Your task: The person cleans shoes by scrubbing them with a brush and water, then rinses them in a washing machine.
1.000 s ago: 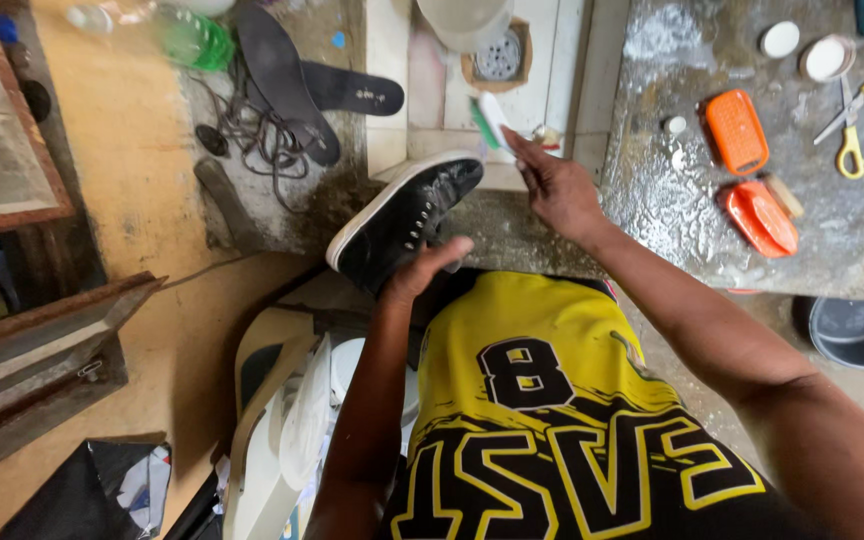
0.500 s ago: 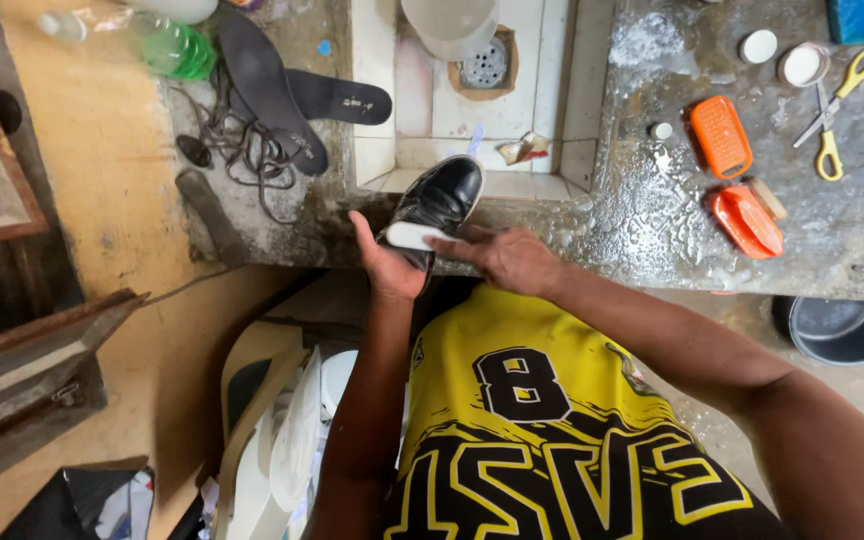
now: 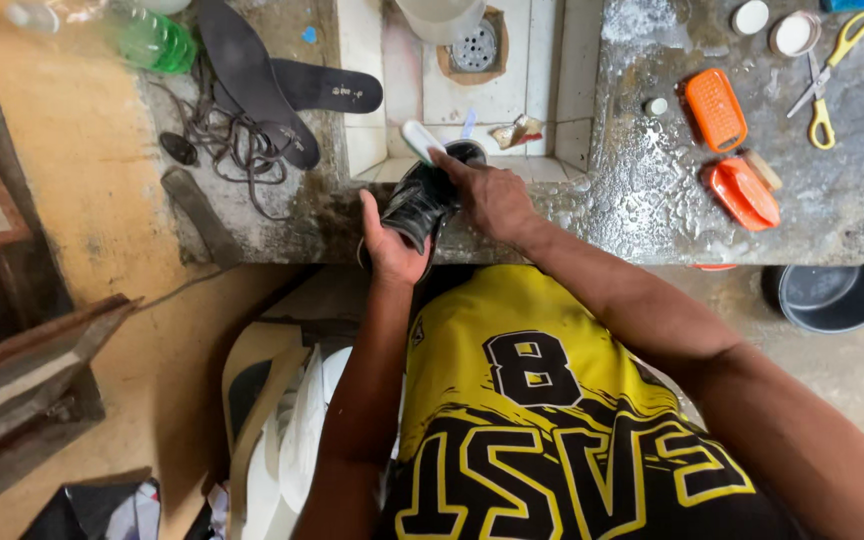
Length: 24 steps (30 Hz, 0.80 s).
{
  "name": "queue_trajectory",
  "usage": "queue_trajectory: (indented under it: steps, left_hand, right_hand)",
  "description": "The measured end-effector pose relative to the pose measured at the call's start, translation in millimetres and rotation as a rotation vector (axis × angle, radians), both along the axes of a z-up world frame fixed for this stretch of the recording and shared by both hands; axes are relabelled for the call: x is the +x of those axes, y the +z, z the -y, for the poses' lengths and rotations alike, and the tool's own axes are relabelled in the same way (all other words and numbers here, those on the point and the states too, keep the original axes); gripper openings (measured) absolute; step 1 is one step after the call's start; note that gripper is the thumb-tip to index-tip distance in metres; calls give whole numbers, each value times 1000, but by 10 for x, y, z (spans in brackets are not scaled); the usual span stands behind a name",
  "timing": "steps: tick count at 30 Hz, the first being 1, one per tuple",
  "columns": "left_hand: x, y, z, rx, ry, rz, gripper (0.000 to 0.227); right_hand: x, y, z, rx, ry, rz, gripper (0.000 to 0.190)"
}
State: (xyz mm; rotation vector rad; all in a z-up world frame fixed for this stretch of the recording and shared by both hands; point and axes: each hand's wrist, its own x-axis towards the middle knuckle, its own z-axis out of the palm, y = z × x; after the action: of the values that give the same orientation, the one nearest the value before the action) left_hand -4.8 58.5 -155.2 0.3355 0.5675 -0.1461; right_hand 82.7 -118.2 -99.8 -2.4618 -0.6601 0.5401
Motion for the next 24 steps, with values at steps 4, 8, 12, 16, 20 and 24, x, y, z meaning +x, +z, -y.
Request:
queue_trajectory:
  steps: [4, 8, 12, 16, 20, 24]
  left_hand:
    - [90, 63, -45, -3, 83, 34, 103]
    - [160, -7, -96, 39, 108, -76, 105]
    - [140, -70, -99, 29, 85, -62, 106]
    - [164, -124, -114, 15, 108, -84, 107]
    - [141, -167, -139, 30, 143, -138, 105]
    - [224, -154, -153, -1, 166, -189, 103]
  right_hand:
    - [-311, 380, 261, -175, 88, -83, 74]
    - [-461, 212, 246, -124, 156, -36, 73]
    - [41, -275, -222, -65, 56, 99, 72]
    - [684, -266, -226, -156, -167, 69, 52]
    - [1229, -140, -13, -154, -154, 71, 43]
    - [789, 120, 203, -98, -43, -6, 47]
